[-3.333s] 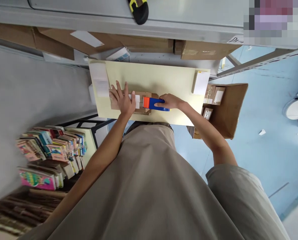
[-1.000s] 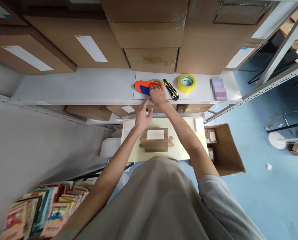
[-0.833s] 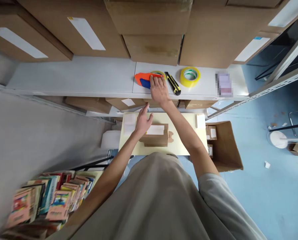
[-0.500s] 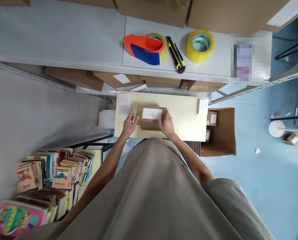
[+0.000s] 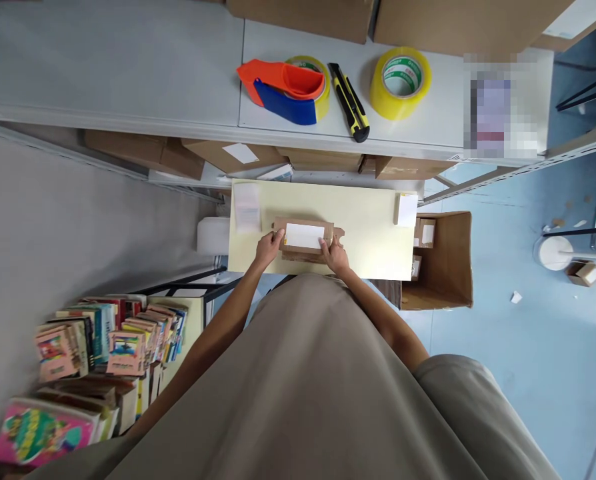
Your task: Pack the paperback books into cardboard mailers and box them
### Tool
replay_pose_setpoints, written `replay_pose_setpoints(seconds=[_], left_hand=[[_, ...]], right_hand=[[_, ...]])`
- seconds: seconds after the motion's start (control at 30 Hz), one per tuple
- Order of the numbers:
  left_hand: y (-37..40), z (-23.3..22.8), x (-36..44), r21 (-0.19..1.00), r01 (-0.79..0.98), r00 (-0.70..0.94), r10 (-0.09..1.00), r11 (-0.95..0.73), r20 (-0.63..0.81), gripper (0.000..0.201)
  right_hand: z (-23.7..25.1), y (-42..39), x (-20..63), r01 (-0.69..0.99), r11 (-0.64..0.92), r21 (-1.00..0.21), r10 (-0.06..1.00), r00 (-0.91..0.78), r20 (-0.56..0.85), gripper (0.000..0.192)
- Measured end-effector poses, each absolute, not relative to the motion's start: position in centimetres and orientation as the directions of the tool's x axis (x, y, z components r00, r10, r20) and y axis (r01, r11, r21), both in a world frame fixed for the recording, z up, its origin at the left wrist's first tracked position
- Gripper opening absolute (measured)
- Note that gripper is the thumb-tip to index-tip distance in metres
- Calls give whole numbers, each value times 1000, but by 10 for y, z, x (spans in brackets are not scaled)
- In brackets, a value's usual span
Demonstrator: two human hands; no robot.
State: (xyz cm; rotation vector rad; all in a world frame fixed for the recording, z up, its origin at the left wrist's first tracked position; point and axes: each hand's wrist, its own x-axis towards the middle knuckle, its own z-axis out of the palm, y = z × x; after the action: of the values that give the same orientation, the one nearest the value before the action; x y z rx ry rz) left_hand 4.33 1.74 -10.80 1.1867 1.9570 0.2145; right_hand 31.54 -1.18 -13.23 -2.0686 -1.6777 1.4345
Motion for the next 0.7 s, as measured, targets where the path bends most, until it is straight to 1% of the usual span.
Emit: replay_pose_setpoints(seconds=[0.1,0.17,0.2,0.27,0.33,0.4,0.47,0.5,0.53,0.6,0.67,0.7], left_hand=[[16,-108,30,611,620,-140,835,493,-532,50],[13,-104,23,691,574,-114,879,439,-463,50],[10,-102,19,736,546,-113,905,401,-409,49],[4,-96,14,811,484,-114,943,328,-313,47],[-1,-93,9,865,413,-86,957,286,-276,48],[-6,-95,7,902,324,-32,956,285,-291,54],[-9,-105,9,913,232,6,938,336,-347,63],[-11,-111,12,900,199,13,917,389,-399,65],[-12,-119,15,873,180,13,887,453,-462,66],[-13,-134,21,801,183,-4,816,569,-579,61],[-11,-147,26,747,207,-41,768,632,-639,52],[-8,-152,27,735,214,-65,760,643,-646,49]], right_hand=[[-125,-9,320,690,-353,-632,814,-107,-571,101],[-113,-8,326,679,-316,-663,844,-118,-523,97],[-105,-8,330,671,-275,-688,877,-118,-466,94],[-89,-8,342,661,-160,-733,947,-107,-302,85],[-75,-8,356,656,-63,-752,980,-100,-170,75],[-69,-10,368,635,-35,-772,982,-120,-143,66],[-73,-13,376,593,-42,-804,969,-173,-178,66],[-79,-15,377,575,-64,-816,955,-201,-216,69],[-87,-17,378,560,-114,-821,937,-214,-276,71],[-104,-21,376,539,-271,-797,884,-188,-428,70],[-121,-21,374,512,-422,-748,829,-115,-547,62],[-129,-19,373,496,-470,-730,815,-73,-574,58]])
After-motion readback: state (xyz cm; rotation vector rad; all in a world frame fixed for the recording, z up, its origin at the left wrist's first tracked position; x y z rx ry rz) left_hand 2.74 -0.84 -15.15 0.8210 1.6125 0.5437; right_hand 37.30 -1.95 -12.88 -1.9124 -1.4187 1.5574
